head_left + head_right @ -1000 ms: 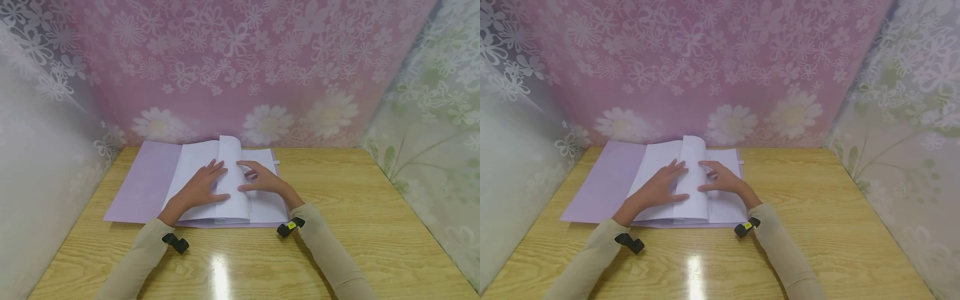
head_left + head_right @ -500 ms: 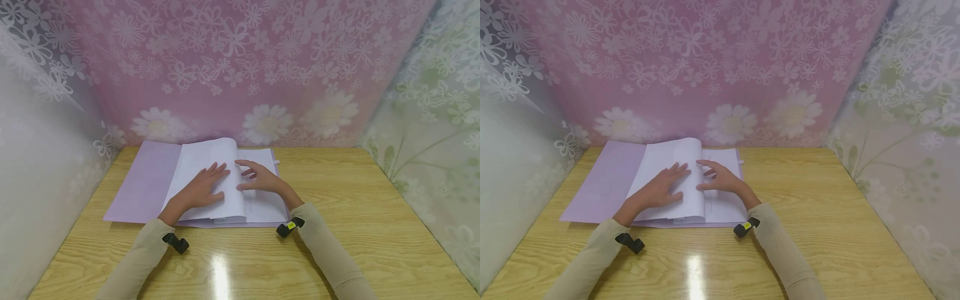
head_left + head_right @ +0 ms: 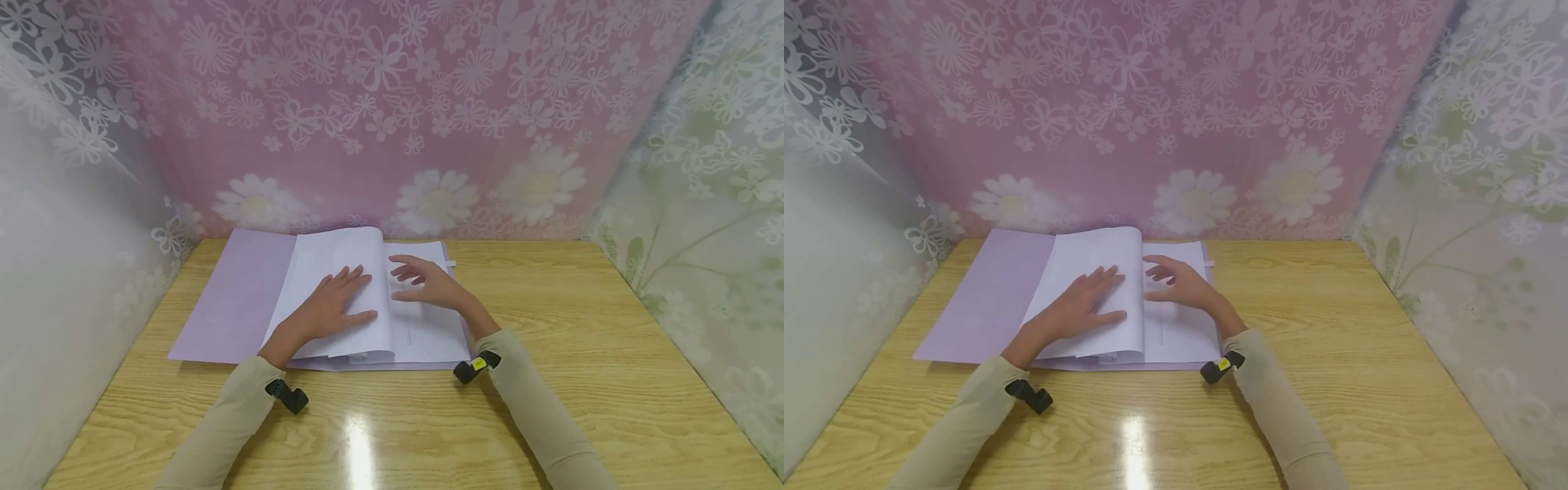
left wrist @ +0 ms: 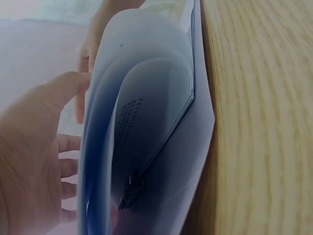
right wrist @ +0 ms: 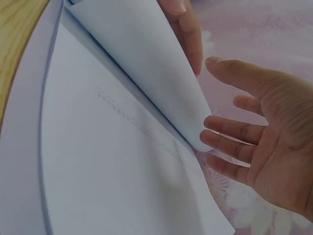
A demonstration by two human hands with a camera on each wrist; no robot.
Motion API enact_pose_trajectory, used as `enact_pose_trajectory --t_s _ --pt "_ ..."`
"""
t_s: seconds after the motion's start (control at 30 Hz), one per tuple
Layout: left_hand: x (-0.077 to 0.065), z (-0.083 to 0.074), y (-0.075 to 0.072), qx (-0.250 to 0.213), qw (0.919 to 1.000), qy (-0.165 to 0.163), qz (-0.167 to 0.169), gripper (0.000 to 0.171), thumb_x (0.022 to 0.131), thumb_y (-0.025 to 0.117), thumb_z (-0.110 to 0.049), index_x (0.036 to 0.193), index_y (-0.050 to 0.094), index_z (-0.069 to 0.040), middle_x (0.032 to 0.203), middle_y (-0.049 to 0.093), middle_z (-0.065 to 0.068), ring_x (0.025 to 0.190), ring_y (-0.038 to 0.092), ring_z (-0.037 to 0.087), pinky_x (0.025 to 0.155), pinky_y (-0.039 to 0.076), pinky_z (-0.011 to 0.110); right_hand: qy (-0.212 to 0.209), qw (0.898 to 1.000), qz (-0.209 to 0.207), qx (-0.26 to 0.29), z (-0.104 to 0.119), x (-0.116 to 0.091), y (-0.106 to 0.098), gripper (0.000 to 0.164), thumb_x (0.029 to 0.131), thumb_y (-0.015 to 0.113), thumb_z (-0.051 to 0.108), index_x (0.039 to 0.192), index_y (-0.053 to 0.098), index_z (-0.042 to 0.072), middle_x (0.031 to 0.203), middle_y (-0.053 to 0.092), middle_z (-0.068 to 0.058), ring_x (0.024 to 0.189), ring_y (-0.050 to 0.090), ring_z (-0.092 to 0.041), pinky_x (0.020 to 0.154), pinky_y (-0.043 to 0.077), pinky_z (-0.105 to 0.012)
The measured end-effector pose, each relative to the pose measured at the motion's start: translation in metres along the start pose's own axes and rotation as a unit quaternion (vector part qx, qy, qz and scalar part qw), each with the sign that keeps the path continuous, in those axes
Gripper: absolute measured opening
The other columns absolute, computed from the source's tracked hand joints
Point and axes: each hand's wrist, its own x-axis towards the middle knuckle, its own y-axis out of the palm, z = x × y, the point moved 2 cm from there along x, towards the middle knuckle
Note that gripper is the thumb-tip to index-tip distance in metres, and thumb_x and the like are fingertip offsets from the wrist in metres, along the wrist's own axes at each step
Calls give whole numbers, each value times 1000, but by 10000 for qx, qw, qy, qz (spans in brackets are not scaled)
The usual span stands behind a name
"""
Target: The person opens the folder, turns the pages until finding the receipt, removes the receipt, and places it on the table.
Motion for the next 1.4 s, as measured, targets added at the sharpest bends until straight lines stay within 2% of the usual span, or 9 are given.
enact_pose_trajectory --t_s 0.27,0.57,0.77,1.03,1.27,1.4 --pt "1 2 1 70 9997 -211 119 84 96 58 -60 160 34 -11 169 24 15 157 20 39 126 18 61 222 9994 -246 -67 -10 -3 -16 71 90 80 23 152 47 15 137 64 -19 129 61 -34 107 50 -55" --pt "0 6 0 331 9976 -578 188 100 92 57 -70 162 27 -6 166 24 25 156 22 42 125 17 62 487 9961 -580 -450 -23 -10 -33 70 90 80 27 151 49 13 138 64 -19 130 59 -33 109 47 -54" --pt "-1 11 2 388 9965 -692 271 103 92 57 -70 163 21 -5 168 15 25 157 15 42 126 15 62 709 9937 -744 -453 -31 -15 -41 73 87 81 28 150 49 12 141 60 -21 132 55 -37 112 43 -55" --pt "-2 12 -1 262 9983 -433 285 90 96 60 -53 164 21 -9 171 11 18 158 10 43 125 15 65 1165 9891 -701 -560 -35 -21 -47 78 87 82 29 153 45 10 150 51 -23 138 48 -41 112 42 -60" --pt "-4 10 -2 87 9994 -43 330 80 95 60 -41 163 27 -15 172 15 10 158 10 42 124 13 68 1322 9850 -657 -892 -46 -20 -49 81 88 81 30 155 42 7 158 43 -20 143 44 -41 116 39 -59" --pt "-3 13 -1 134 9990 22 432 77 95 58 -39 163 27 -18 172 16 7 158 10 41 124 13 67 1380 9823 -652 -1084 -51 -20 -49 82 88 81 31 155 42 7 160 40 -20 145 42 -41 119 35 -58"
